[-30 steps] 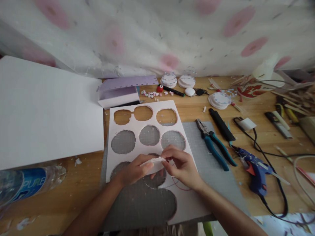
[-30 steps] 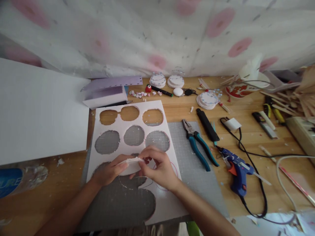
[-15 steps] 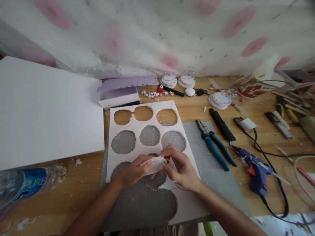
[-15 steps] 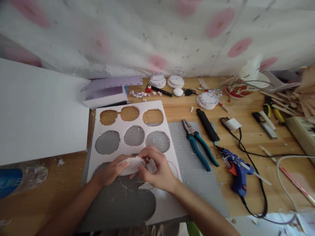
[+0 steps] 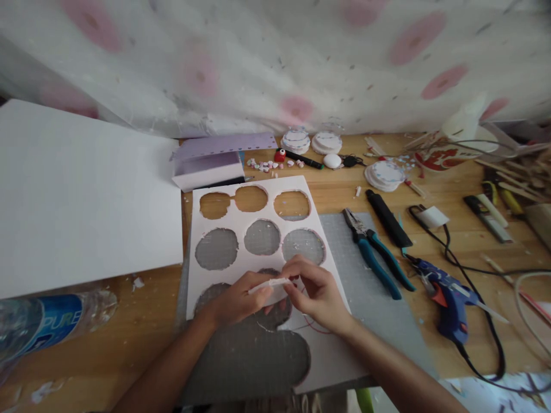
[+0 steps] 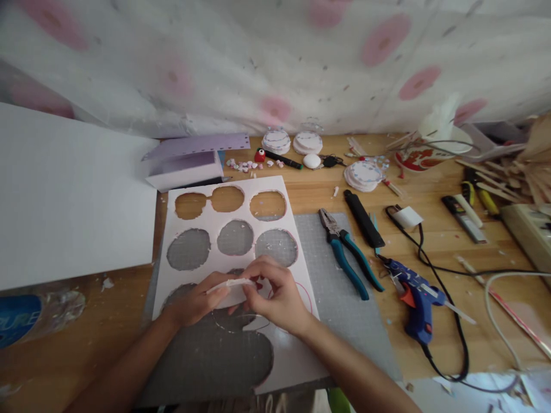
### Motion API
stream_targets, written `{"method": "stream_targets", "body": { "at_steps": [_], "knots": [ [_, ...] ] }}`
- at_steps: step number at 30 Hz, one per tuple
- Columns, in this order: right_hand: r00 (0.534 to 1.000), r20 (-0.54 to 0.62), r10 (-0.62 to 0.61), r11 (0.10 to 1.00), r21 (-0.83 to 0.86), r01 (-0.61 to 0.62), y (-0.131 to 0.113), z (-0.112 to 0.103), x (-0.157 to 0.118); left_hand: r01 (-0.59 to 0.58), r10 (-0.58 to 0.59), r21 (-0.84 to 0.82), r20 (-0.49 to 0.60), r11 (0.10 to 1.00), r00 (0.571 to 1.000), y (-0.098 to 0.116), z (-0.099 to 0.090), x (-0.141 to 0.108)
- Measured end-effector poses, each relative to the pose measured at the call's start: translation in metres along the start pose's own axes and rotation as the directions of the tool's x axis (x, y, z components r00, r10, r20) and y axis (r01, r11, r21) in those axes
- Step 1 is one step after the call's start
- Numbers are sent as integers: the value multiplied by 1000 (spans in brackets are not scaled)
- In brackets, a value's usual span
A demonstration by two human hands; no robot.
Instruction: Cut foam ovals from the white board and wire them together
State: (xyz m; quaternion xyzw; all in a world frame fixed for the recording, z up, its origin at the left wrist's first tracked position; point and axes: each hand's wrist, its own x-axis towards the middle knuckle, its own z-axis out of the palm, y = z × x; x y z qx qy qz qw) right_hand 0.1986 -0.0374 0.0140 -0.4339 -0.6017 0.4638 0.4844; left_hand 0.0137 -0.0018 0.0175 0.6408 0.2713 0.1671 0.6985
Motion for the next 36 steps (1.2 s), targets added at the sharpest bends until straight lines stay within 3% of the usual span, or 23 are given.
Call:
{"method": "stream_targets", "body": {
  "at_steps": [5, 10, 14, 19, 23, 28, 33, 36],
  "knots": [
    [999, -25, 27, 998, 49, -26, 2, 0, 0, 53, -53, -43, -6, 998, 999, -1, -1, -2],
    [985, -138, 104, 992, 82, -93, 8, -4, 2, 87, -83, 12, -213, 996, 974, 11, -9, -7],
    [979, -174, 102, 993, 75, -90, 10, -5, 3, 82, -75, 7, -318, 997, 945, 13, -12, -10],
    [980, -142, 138, 984, 130, -120, 8, -2, 2, 34, -5, 60, -428, 998, 904, 3, -8, -9],
    [980, -51, 190, 969, 173, -179, 6, 0, 1, 0, 27, 50, -549, 999, 836, 1, -5, -9],
    [976, 0, 217, 958, 190, -213, 5, -1, 0, -19, 85, 120, -573, 993, 815, 0, -5, -9],
    [969, -9, 246, 949, 207, -239, 4, -1, 1, -37, 79, 77, -673, 996, 735, -5, -6, -8],
    [975, -52, 214, 963, 177, -202, 5, -3, 2, -50, 40, 3, -653, 999, 756, -4, -8, -7]
  ]
}}
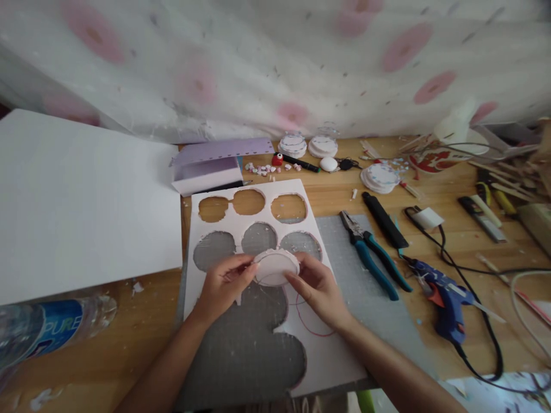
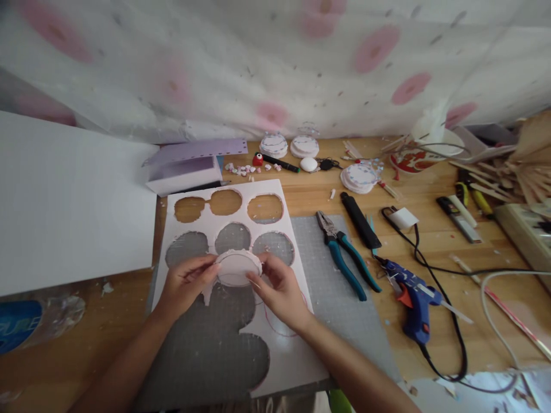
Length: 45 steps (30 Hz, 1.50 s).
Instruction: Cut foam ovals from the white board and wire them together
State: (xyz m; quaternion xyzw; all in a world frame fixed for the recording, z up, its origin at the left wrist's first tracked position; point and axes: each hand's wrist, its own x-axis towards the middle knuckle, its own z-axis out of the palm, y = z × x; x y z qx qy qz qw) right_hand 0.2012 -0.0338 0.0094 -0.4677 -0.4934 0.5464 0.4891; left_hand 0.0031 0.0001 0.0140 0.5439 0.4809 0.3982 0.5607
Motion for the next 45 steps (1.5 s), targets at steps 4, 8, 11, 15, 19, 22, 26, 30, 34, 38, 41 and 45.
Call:
{"method": "stream_targets", "body": {
  "at_steps": [4, 8, 11, 15, 19, 22, 26, 30, 34, 38, 41, 45],
  "knots": [
    [975, -61, -216, 968, -143, 205, 0, -7, 2, 64, -46, -172, 108, 983, 993, 5, -2, 6],
    [918, 37, -394, 882, -265, 389, -2, -14, 3, 312, -197, -468, 278, 827, 940, 3, -4, 10],
    [881, 125, -456, 827, -308, 471, -4, -15, 4, 486, -219, -475, 512, 734, 831, 4, -4, 9],
    [839, 154, -521, 773, -330, 541, -7, -18, 5, 454, -108, -583, 530, 674, 841, 10, -8, 10],
    [786, 122, -606, 694, -402, 597, -12, -27, 5, 243, -90, -722, 244, 648, 965, 10, -20, 18],
    [725, 141, -674, 585, -497, 641, -23, -31, 1, 77, -68, -719, 42, 691, 997, 8, -27, 23],
    [636, 247, -731, 362, -649, 669, -36, -26, -8, 101, -57, -658, 87, 746, 995, 11, -25, 17],
    [622, 361, -695, 229, -708, 668, -35, -15, -15, 180, -59, -436, 276, 882, 959, 13, -15, 3],
    [676, 413, -611, 227, -726, 649, -34, -16, -17, 154, -84, -211, 306, 965, 948, 15, -10, -2],
    [788, 189, -586, 269, -872, 409, -35, -41, -30, 95, -82, -183, 79, 978, 993, 20, -10, 2],
    [823, -37, -566, 305, -937, 167, -33, -67, -54, 102, -95, -168, 47, 980, 994, 23, -10, 2],
    [693, -376, -616, 346, -919, -192, -28, -96, -94, 154, -138, -173, 103, 973, 985, 23, -7, 0]
  ]
}}
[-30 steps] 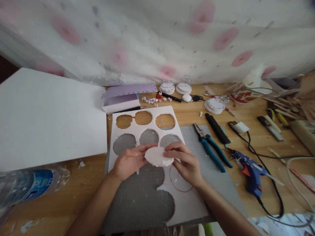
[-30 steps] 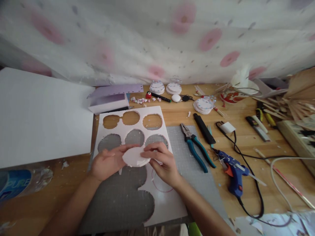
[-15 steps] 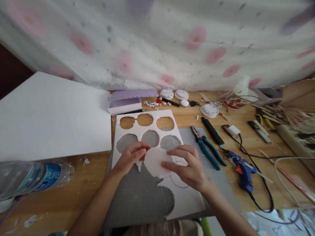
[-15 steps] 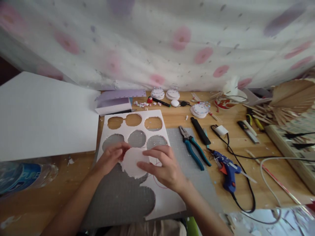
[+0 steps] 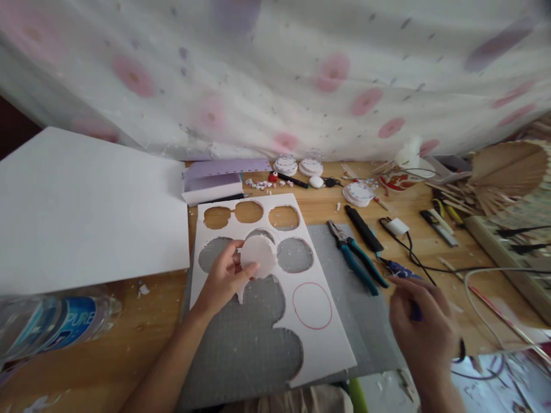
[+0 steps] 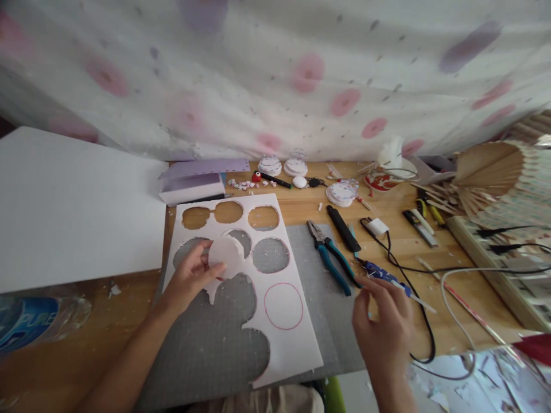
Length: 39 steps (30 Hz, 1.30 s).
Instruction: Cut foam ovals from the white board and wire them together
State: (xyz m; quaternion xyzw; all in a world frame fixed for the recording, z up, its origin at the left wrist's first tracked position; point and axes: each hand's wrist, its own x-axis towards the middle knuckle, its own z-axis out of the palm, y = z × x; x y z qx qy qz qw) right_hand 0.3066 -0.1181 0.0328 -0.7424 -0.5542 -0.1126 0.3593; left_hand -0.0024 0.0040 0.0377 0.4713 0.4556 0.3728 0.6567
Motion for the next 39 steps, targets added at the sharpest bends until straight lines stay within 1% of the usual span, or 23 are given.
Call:
{"method": "stream_targets", "body": {
  "at_steps": [2, 4, 5, 7, 8, 9, 11, 12, 15, 17, 19, 22, 25, 26, 28, 30, 31, 32, 34, 35, 36, 37, 39],
  "knots": [
    [996, -48, 74, 995, -64, -77, 14, -10, -3, -5, 4, 17, 10, 1000, 1000, -2, 1, -1],
    [999, -32, 43, 993, -112, -46, 24, -12, 6, -16, 15, 53, 19, 998, 1000, -4, 1, -1],
    [1000, 8, 4, 990, -142, -2, 28, -10, 15, -21, 20, 66, 24, 998, 1000, -5, 2, -1],
    [987, 144, -78, 962, -250, 113, 33, 1, 41, -15, 13, 72, 29, 997, 999, -6, 2, -1],
    [961, 271, -50, 932, -332, 142, 33, 10, 56, -7, 5, 64, 31, 998, 1000, -7, 3, -1],
    [921, 389, 22, 886, -434, 162, 34, 21, 71, 1, -3, 49, 32, 999, 999, -7, 4, -2],
    [883, 457, 105, 847, -507, 162, 33, 46, 100, 16, -16, 9, 26, 1000, 1000, -7, 5, -2],
    [856, 493, 156, 826, -540, 161, 33, 59, 112, 19, -18, -11, 16, 1000, 1000, -7, 5, -2],
    [794, 545, 268, 796, -589, 136, 35, 92, 139, 18, -18, -39, -13, 999, 1000, -7, 6, -1],
    [768, 558, 313, 790, -603, 116, 35, 104, 148, 27, -28, -43, -20, 999, 999, -7, 6, 0],
    [763, 560, 323, 795, -598, 102, 31, 106, 151, 37, -38, -57, -23, 998, 999, -7, 6, 0],
    [800, 530, 283, 821, -565, 84, 19, 91, 147, 37, -39, -66, -34, 997, 999, -8, 5, 0],
    [846, 484, 222, 874, -484, 47, 1, 68, 136, 30, -30, -3, -63, 1000, 998, -10, 5, -1],
    [854, 477, 210, 898, -439, 25, -5, 62, 131, 26, -24, 22, -74, 999, 997, -11, 5, -1],
    [840, 509, 187, 953, -300, -31, -16, 53, 120, 20, -14, 72, -86, 997, 996, -12, 5, -2],
    [796, 582, 165, 985, -57, -163, -26, 49, 107, 12, -1, 112, -100, 994, 995, -12, 7, -2],
    [768, 623, 149, 956, 107, -272, -31, 48, 100, 7, 8, 133, -112, 991, 994, -11, 8, -3],
    [739, 662, 123, 901, 237, -362, -36, 47, 93, 1, 18, 152, -129, 988, 992, -10, 8, -3],
    [683, 729, 36, 789, 399, -467, -45, 45, 81, -8, 36, 173, -163, 985, 986, -8, 10, -4],
    [661, 751, -16, 757, 440, -482, -49, 44, 75, -10, 41, 174, -177, 985, 983, -8, 11, -4],
    [647, 759, -68, 730, 480, -487, -52, 44, 70, -10, 42, 168, -186, 986, 982, -8, 11, -4],
    [647, 754, -110, 701, 520, -488, -56, 43, 66, -14, 44, 155, -194, 988, 980, -8, 11, -4],
    [677, 720, -151, 647, 590, -483, -61, 46, 59, -25, 50, 121, -213, 992, 976, -10, 11, -4]
  ]
}}
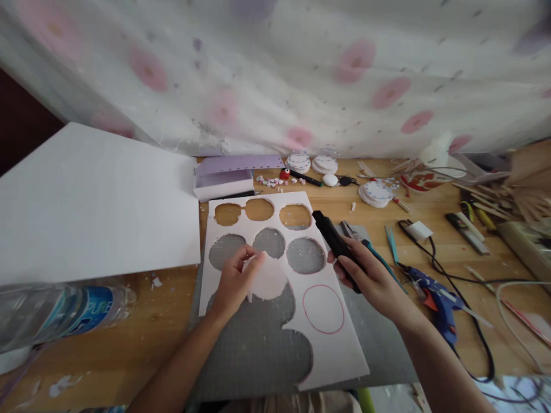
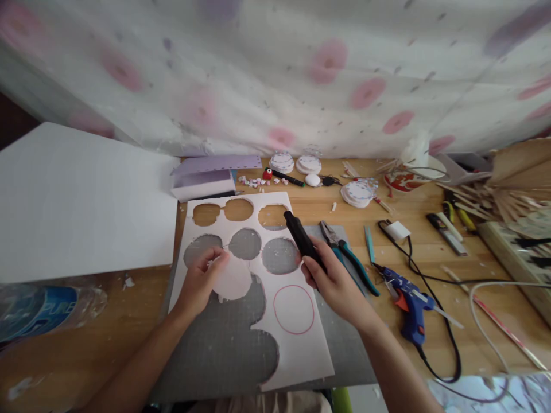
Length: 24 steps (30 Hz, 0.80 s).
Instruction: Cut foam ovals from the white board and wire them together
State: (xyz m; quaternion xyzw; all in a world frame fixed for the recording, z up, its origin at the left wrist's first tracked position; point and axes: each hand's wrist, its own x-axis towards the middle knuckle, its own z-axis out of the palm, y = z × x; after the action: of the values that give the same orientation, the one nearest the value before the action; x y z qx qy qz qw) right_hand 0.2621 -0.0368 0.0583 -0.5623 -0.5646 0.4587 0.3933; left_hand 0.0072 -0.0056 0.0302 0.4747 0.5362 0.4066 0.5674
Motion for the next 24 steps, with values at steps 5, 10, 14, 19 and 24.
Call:
{"method": "stream_targets", "body": {
  "at_steps": [5, 10, 14, 19, 24],
  "knots": [
    [992, -125, -30, 998, -52, 24, 10, 18, 6, 10, -15, -71, -62, 997, 998, -6, 0, 2],
    [950, -215, -228, 941, -299, 158, 20, 39, 15, 32, -50, -175, -100, 984, 994, -7, 2, 7],
    [899, -195, -392, 862, -421, 284, 28, 50, 15, 120, -121, -243, 10, 963, 993, -6, 4, 10],
    [871, 53, -489, 751, -482, 451, 35, 47, 7, 11, -17, -43, -128, 999, 992, -5, 4, 4],
    [745, 204, -635, 534, -581, 614, 35, 48, 1, -262, 324, 270, -218, 927, 921, -13, 0, -4]
  ]
}}
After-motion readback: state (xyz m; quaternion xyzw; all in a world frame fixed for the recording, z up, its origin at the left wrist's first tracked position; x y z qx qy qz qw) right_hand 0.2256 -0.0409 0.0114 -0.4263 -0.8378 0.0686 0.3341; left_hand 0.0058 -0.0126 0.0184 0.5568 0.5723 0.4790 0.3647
